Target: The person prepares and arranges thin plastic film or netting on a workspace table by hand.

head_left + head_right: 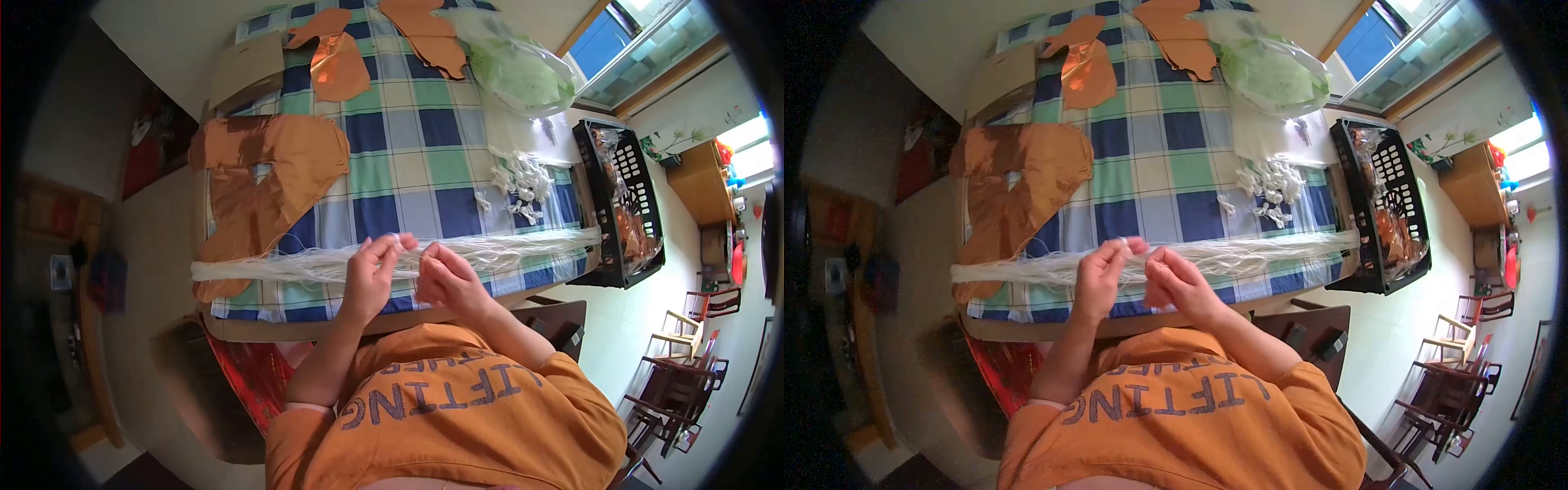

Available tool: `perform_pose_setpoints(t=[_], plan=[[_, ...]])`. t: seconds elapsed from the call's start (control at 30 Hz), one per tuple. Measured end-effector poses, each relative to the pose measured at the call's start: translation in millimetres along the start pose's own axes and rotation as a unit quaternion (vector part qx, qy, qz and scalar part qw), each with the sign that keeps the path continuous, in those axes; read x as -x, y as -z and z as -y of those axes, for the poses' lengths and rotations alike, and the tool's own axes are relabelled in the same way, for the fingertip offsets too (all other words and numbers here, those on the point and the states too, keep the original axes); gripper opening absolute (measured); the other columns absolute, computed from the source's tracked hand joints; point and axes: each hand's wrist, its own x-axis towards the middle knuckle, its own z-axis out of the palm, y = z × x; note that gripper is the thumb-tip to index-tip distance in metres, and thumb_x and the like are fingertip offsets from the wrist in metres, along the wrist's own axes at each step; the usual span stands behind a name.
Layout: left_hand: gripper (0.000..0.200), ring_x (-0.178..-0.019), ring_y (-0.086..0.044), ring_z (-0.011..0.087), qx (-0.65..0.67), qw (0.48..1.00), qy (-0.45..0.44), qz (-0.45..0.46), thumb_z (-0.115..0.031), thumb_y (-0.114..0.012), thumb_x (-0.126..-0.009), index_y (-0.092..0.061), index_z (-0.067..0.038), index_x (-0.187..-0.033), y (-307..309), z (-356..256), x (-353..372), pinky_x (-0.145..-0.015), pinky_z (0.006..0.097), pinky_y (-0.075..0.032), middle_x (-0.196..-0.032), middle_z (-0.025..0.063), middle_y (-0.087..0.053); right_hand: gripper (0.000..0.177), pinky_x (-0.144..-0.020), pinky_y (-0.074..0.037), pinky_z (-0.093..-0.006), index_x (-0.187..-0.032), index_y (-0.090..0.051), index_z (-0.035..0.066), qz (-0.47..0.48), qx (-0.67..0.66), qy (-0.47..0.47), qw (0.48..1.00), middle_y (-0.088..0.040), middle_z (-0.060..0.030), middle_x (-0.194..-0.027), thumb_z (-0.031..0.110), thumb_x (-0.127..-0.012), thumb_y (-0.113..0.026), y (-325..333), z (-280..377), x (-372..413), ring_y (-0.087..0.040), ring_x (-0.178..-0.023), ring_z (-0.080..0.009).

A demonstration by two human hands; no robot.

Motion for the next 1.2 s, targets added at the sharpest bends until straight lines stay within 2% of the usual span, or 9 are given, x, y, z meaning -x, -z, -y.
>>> perform_pose_setpoints(t=[0.1,0.27,0.37,0.5,0.67,0.8,0.93,1.07,1.2], plan=[[0.017,-0.091,-0.065,0.0237,-0.180,0.965,0.006,0.193,-0.012,-0.050,-0.095,-0.064,-0.004,-0.102,8.4,-10.6,6.5,-0.086,0.0344,-0.047,-0.092,0.0108,-0.069,0.009,-0.062,-0.049,-0.0327,-0.091,-0.047,0.002,-0.049,0.592,0.106,0.797,-0.060,-0.0083,-0.074,0.009,-0.095,-0.051,-27.3,36.0,6.6,-0.065,-0.071,-0.0178],[0.017,-0.092,-0.063,0.0297,0.056,0.996,-0.020,0.073,-0.006,-0.050,-0.092,-0.063,-0.006,-0.104,2.7,-12.8,18.9,-0.092,0.0373,-0.044,-0.098,0.0117,-0.067,0.012,-0.058,-0.047,-0.0381,-0.095,-0.049,0.002,-0.058,0.661,0.090,0.743,-0.058,-0.0153,-0.077,-0.001,-0.085,-0.054,5.7,13.4,1.1,-0.060,-0.068,-0.0384],[0.019,-0.094,-0.063,0.0284,-0.214,0.963,-0.160,-0.040,-0.002,-0.049,-0.091,-0.062,-0.006,-0.105,7.7,-10.4,6.3,-0.097,0.0436,-0.040,-0.099,0.0100,-0.067,0.013,-0.059,-0.048,-0.0381,-0.090,-0.050,0.004,0.061,0.683,0.188,0.703,-0.058,-0.0127,-0.075,-0.002,-0.081,-0.057,-11.1,5.2,7.1,-0.060,-0.065,-0.0329],[0.021,-0.092,-0.062,0.0303,-0.195,0.951,-0.176,0.162,-0.001,-0.051,-0.088,-0.061,-0.006,-0.105,-2.9,-9.8,22.1,-0.102,0.0479,-0.037,-0.098,0.0092,-0.066,0.013,-0.059,-0.049,-0.0388,-0.094,-0.054,0.005,-0.042,0.692,0.213,0.689,-0.060,-0.0142,-0.078,0.005,-0.083,-0.061,-10.9,36.3,2.2,-0.061,-0.070,-0.0345],[0.023,-0.102,-0.059,0.0124,0.171,0.981,-0.002,0.097,-0.011,-0.055,-0.093,-0.064,0.002,-0.110,13.6,-18.5,23.9,-0.094,0.0294,-0.043,-0.107,0.0081,-0.067,0.013,-0.058,-0.049,-0.0396,-0.096,-0.055,0.006,-0.026,0.640,0.180,0.747,-0.061,-0.0136,-0.078,0.004,-0.084,-0.061,-7.4,5.9,6.4,-0.061,-0.070,-0.0354],[0.021,-0.097,-0.060,0.0136,0.156,0.987,0.031,0.035,-0.010,-0.054,-0.095,-0.067,0.003,-0.106,4.1,-17.9,16.8,-0.093,0.0281,-0.044,-0.100,0.0082,-0.069,0.014,-0.059,-0.049,-0.0381,-0.096,-0.054,0.005,0.026,0.674,0.132,0.726,-0.061,-0.0126,-0.078,0.003,-0.083,-0.061,-6.3,9.4,14.8,-0.062,-0.070,-0.0340],[0.021,-0.092,-0.062,0.0145,-0.115,0.989,-0.030,0.092,-0.006,-0.053,-0.093,-0.065,-0.001,-0.110,0.2,-2.9,17.6,-0.089,0.0286,-0.046,-0.095,0.0098,-0.068,0.012,-0.059,-0.049,-0.0349,-0.092,-0.053,0.004,-0.002,0.675,0.181,0.716,-0.060,-0.0116,-0.076,0.000,-0.083,-0.059,-20.6,26.5,13.9,-0.062,-0.069,-0.0313],[0.020,-0.088,-0.060,0.0126,0.064,0.979,0.047,0.186,-0.010,-0.052,-0.095,-0.062,0.002,-0.108,-2.5,-20.1,21.5,-0.084,0.0274,-0.046,-0.090,0.0056,-0.065,0.008,-0.059,-0.047,-0.0306,-0.093,-0.051,0.002,-0.054,0.583,0.135,0.799,-0.057,-0.0106,-0.073,0.001,-0.087,-0.056,-2.3,25.2,2.4,-0.059,-0.064,-0.0228],[0.019,-0.083,-0.057,0.0111,0.202,0.974,0.043,0.094,-0.010,-0.048,-0.097,-0.061,0.001,-0.106,2.6,-1.3,17.2,-0.079,0.0241,-0.045,-0.090,0.0051,-0.063,0.005,-0.056,-0.045,-0.0316,-0.093,-0.051,0.002,-0.048,0.597,0.124,0.791,-0.055,-0.0122,-0.068,0.003,-0.089,-0.055,-5.2,10.7,2.8,-0.054,-0.058,-0.0283]])
